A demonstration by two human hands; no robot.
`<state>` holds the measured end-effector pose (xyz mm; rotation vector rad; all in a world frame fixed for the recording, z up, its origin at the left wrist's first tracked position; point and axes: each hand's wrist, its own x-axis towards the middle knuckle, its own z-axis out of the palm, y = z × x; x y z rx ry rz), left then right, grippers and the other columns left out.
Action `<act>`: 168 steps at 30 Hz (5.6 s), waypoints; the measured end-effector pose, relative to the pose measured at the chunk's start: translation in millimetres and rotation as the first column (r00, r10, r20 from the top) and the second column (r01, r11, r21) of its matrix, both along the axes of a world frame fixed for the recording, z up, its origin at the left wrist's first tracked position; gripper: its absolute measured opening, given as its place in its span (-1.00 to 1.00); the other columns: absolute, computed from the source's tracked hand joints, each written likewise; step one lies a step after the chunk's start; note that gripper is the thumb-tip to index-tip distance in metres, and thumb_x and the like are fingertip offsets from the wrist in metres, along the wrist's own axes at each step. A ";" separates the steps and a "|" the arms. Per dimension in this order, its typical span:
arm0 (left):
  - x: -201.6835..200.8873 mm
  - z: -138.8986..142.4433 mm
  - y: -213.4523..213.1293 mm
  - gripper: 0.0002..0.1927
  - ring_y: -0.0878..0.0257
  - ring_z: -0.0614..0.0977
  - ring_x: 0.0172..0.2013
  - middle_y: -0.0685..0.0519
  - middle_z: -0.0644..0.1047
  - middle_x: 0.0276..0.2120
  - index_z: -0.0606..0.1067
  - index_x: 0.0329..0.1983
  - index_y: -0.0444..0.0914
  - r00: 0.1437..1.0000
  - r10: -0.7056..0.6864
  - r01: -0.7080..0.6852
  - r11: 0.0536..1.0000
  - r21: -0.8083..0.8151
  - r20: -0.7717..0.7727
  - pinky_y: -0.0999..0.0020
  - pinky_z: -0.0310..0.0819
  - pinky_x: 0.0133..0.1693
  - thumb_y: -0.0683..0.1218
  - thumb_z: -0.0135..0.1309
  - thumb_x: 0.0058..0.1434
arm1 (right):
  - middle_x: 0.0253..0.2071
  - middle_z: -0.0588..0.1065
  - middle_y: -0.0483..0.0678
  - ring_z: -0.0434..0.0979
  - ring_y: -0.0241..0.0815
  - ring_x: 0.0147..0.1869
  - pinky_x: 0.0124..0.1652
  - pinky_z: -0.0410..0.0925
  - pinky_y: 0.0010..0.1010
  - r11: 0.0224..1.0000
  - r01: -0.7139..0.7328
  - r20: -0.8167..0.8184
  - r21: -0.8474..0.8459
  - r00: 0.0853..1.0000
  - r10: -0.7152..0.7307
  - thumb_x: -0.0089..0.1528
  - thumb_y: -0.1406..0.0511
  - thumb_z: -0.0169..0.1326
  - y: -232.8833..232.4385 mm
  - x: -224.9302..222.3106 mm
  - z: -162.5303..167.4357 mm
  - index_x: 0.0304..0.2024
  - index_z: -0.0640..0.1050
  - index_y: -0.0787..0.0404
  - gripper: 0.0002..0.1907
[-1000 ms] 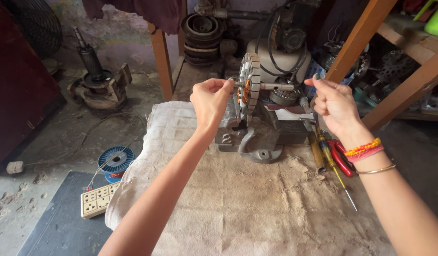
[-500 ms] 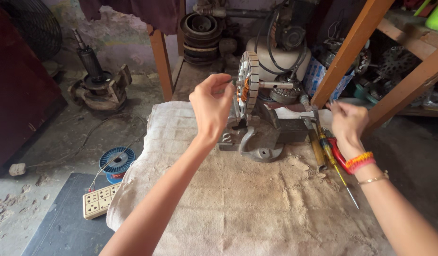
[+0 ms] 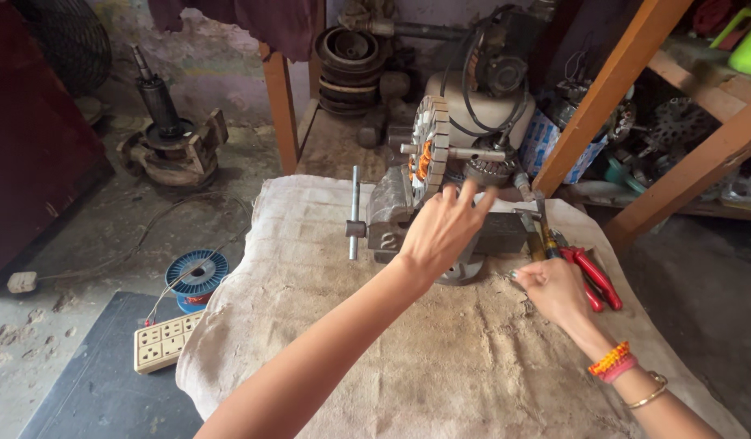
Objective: The person works on an electric motor armature clamped in a bench vise, pressing small green wedge pieces into the slots between the laminations around the rotor. They use a screwdriver at times to help seat the wedges and work around the rotor piece by piece by hand.
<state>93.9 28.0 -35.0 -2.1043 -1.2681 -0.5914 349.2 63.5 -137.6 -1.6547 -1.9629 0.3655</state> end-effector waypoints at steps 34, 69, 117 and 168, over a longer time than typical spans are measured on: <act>-81.7 7.4 7.8 -0.82 0.16 0.71 -0.07 -0.16 0.65 -0.10 0.48 -0.24 -0.36 -0.791 0.018 0.440 0.711 0.549 0.612 0.29 0.56 0.07 -0.13 -0.03 0.39 | -0.10 0.53 -0.05 0.52 -0.27 -0.13 -0.13 0.41 -0.45 0.606 -0.531 0.011 0.592 0.758 0.652 0.28 0.56 0.00 -16.0 -141.5 163.4 0.41 0.27 0.17 -0.35; -79.2 43.2 -17.3 -0.74 0.19 0.76 -0.25 -0.07 0.69 -0.14 0.64 -0.05 -0.27 0.318 -0.215 0.203 0.967 0.155 0.923 0.38 0.67 -0.14 -0.25 0.11 0.20 | -0.68 0.42 -0.23 0.34 -0.49 -0.61 -0.55 0.16 -0.54 0.933 -0.056 -0.409 0.356 0.888 0.210 0.13 0.59 0.09 8.4 -113.1 123.8 -0.14 0.42 0.29 -0.73; -97.5 23.4 8.0 -0.79 0.09 0.73 -0.06 -0.21 0.65 -0.13 0.51 -0.16 -0.44 -0.730 0.127 0.473 0.803 0.362 0.671 0.27 0.60 -0.01 -0.16 -0.05 0.38 | 0.06 0.61 0.05 0.63 -0.14 0.04 -0.06 0.50 -0.34 0.760 -0.447 -0.259 0.472 0.753 0.604 0.46 -0.03 -0.32 -31.5 -138.4 165.0 0.39 0.23 0.27 -0.37; -53.0 20.2 -48.2 -0.84 0.07 0.71 -0.17 -0.05 0.66 -0.12 0.60 -0.12 -0.33 0.674 -0.473 0.425 0.877 0.226 0.568 0.27 0.62 -0.14 -0.28 0.15 0.24 | -0.26 0.48 -0.13 0.36 -0.46 -0.28 -0.24 0.25 -0.56 0.803 -0.376 -0.434 0.461 0.694 0.574 0.30 0.39 -0.03 -58.0 -95.0 188.9 0.28 0.29 0.28 -0.52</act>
